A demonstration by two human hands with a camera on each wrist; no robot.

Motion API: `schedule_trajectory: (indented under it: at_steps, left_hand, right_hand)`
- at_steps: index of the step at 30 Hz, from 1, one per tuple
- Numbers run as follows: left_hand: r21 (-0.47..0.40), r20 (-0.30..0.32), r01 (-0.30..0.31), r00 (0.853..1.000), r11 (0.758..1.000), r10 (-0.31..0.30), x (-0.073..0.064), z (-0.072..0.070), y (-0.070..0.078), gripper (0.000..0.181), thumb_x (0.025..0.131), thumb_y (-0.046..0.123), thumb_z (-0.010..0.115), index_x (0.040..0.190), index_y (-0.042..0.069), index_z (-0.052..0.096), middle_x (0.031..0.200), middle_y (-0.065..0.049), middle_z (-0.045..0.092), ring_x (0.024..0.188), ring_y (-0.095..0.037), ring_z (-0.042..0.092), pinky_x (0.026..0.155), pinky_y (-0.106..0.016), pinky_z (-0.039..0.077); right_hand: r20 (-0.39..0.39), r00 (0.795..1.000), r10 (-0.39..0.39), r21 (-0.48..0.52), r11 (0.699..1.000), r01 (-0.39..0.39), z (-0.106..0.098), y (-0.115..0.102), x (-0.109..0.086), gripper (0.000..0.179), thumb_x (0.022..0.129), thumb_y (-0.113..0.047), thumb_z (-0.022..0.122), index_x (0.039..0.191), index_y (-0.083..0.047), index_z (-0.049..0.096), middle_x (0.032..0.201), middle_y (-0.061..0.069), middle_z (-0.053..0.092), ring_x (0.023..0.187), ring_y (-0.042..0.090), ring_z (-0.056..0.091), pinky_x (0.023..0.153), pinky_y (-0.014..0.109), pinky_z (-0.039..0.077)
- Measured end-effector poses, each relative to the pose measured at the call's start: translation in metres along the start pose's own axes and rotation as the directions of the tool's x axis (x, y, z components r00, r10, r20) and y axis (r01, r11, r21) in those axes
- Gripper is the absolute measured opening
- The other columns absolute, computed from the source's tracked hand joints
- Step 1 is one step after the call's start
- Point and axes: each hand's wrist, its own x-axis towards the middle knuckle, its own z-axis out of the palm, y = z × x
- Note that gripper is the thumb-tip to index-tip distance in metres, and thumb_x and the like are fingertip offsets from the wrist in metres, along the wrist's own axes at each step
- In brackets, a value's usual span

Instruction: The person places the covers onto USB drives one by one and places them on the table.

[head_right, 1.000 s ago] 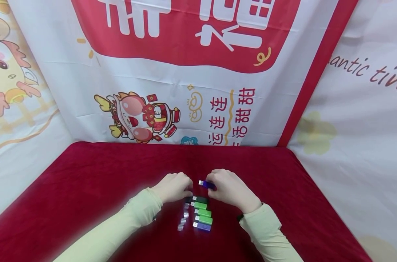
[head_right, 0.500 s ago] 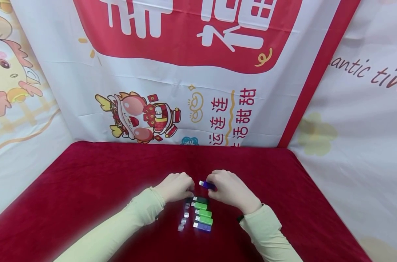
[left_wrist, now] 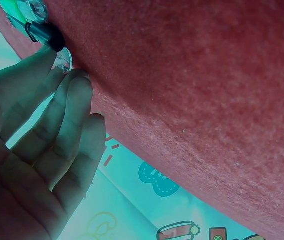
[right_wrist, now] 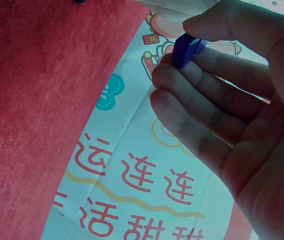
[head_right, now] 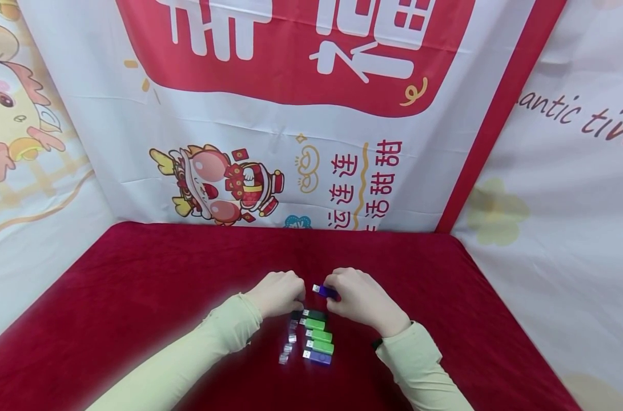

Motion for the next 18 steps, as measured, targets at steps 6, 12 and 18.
schedule_trajectory:
  at_steps: [6, 12, 18]
  left_hand:
    - [0.025, -0.003, 0.006, 1.000, 1.000, -0.006, 0.0012, 0.0015, 0.0010, 0.020, 0.082, 0.027, 0.081, 0.068, 0.021, 0.067, 0.066, 0.007, 0.059, 0.061, -0.013, 0.059, 0.053, -0.031, 0.049]
    - [0.032, -0.011, 0.005, 1.000, 0.999, -0.005, 0.0009, 0.0024, 0.0017, 0.021, 0.081, 0.025, 0.081, 0.068, 0.020, 0.065, 0.066, 0.006, 0.057, 0.060, -0.013, 0.059, 0.052, -0.031, 0.049]
    - [0.045, -0.027, -0.013, 1.000, 0.999, 0.014, 0.0014, 0.0039, -0.0001, 0.020, 0.080, 0.026, 0.082, 0.068, 0.022, 0.066, 0.067, 0.007, 0.058, 0.061, -0.013, 0.059, 0.053, -0.031, 0.049]
  right_hand:
    - [-0.005, 1.000, 0.004, 0.001, 1.000, -0.004, -0.0003, -0.0006, -0.0001, 0.014, 0.078, -0.009, 0.079, 0.090, -0.009, 0.072, 0.080, -0.004, 0.061, 0.063, 0.004, 0.049, 0.059, 0.024, 0.048]
    - [-0.009, 1.000, 0.025, 0.003, 1.000, -0.025, -0.0009, -0.0007, -0.0009, 0.013, 0.079, -0.011, 0.079, 0.090, -0.011, 0.072, 0.080, -0.006, 0.060, 0.062, 0.004, 0.049, 0.059, 0.023, 0.047]
    - [-0.010, 1.000, 0.022, 0.003, 1.000, -0.022, -0.0013, -0.0005, -0.0017, 0.013, 0.079, -0.010, 0.078, 0.090, -0.009, 0.072, 0.080, -0.005, 0.061, 0.063, 0.004, 0.050, 0.059, 0.024, 0.047]
